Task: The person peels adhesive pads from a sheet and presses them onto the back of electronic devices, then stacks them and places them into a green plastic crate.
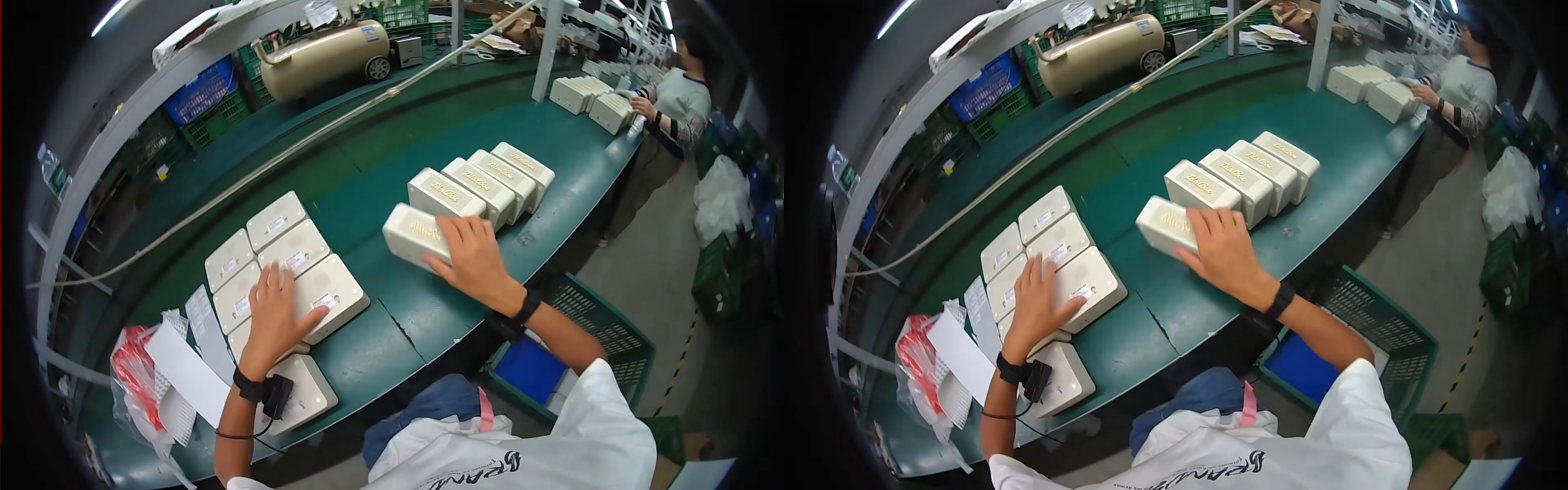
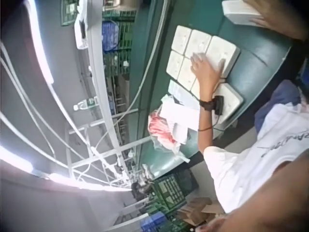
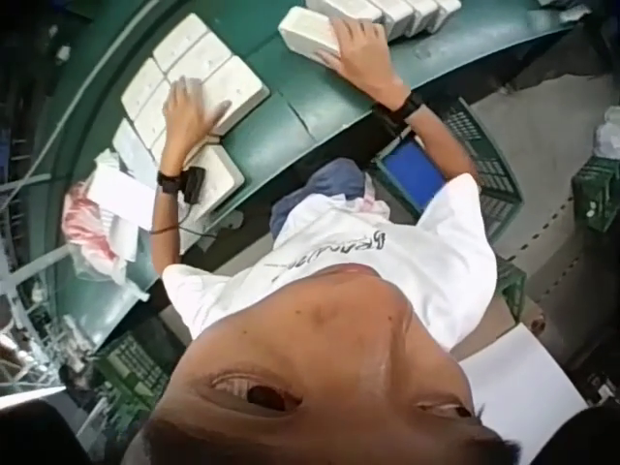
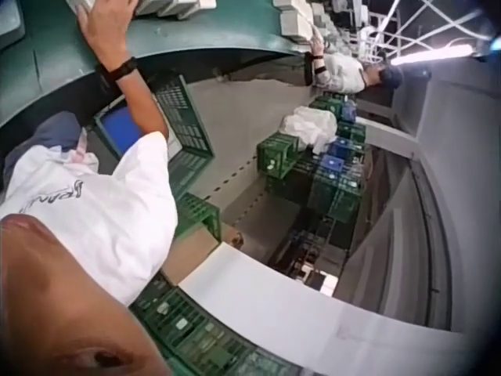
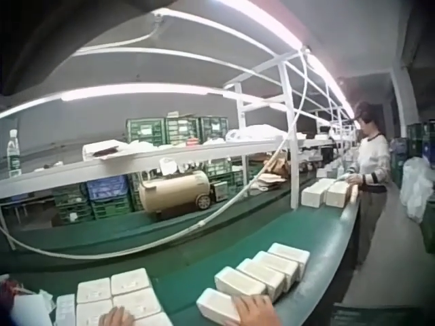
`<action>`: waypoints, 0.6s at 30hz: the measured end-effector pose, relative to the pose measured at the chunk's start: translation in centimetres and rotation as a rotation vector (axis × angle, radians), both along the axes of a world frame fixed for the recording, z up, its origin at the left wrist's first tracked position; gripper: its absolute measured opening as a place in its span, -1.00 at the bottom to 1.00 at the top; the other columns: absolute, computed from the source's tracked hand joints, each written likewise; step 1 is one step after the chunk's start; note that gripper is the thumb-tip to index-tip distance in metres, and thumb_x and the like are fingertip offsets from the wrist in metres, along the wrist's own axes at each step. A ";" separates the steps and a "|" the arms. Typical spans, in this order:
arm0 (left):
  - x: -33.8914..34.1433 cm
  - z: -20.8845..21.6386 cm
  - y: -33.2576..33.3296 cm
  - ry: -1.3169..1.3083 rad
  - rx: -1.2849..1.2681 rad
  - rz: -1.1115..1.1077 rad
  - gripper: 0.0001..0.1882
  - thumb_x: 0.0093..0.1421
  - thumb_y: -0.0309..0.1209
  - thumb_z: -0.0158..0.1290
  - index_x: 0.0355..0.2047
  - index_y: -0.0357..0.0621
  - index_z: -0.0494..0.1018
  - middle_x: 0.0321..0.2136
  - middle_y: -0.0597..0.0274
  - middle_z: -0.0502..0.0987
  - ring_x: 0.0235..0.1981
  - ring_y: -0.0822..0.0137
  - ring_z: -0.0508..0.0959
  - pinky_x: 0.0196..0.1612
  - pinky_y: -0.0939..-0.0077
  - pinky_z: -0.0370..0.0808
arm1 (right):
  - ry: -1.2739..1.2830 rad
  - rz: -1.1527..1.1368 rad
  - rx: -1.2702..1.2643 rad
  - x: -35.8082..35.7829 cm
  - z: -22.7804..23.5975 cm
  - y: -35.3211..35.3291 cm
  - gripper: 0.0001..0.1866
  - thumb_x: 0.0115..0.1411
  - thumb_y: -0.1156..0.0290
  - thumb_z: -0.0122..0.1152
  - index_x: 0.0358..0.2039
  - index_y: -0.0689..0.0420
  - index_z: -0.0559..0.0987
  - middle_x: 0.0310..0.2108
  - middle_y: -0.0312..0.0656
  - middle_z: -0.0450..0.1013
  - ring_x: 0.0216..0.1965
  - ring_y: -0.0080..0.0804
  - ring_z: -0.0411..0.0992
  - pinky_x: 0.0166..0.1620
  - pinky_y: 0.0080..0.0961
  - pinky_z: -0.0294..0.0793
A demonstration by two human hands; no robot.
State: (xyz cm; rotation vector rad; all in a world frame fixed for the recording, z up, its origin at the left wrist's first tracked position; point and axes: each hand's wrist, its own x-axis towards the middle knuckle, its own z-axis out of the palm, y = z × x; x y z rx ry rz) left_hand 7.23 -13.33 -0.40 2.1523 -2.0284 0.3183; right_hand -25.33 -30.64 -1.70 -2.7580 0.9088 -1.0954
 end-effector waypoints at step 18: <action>-8.7 1.7 3.6 -0.127 -0.062 -0.458 -0.20 0.06 -0.18 0.32 0.24 -0.28 0.28 0.01 -0.17 0.36 0.11 -0.10 0.38 0.19 -0.07 0.29 | -0.122 0.628 0.394 3.5 1.4 6.3 -0.18 0.03 0.14 0.49 0.23 0.24 0.37 0.11 0.06 0.37 0.11 0.15 0.34 0.16 -0.04 0.33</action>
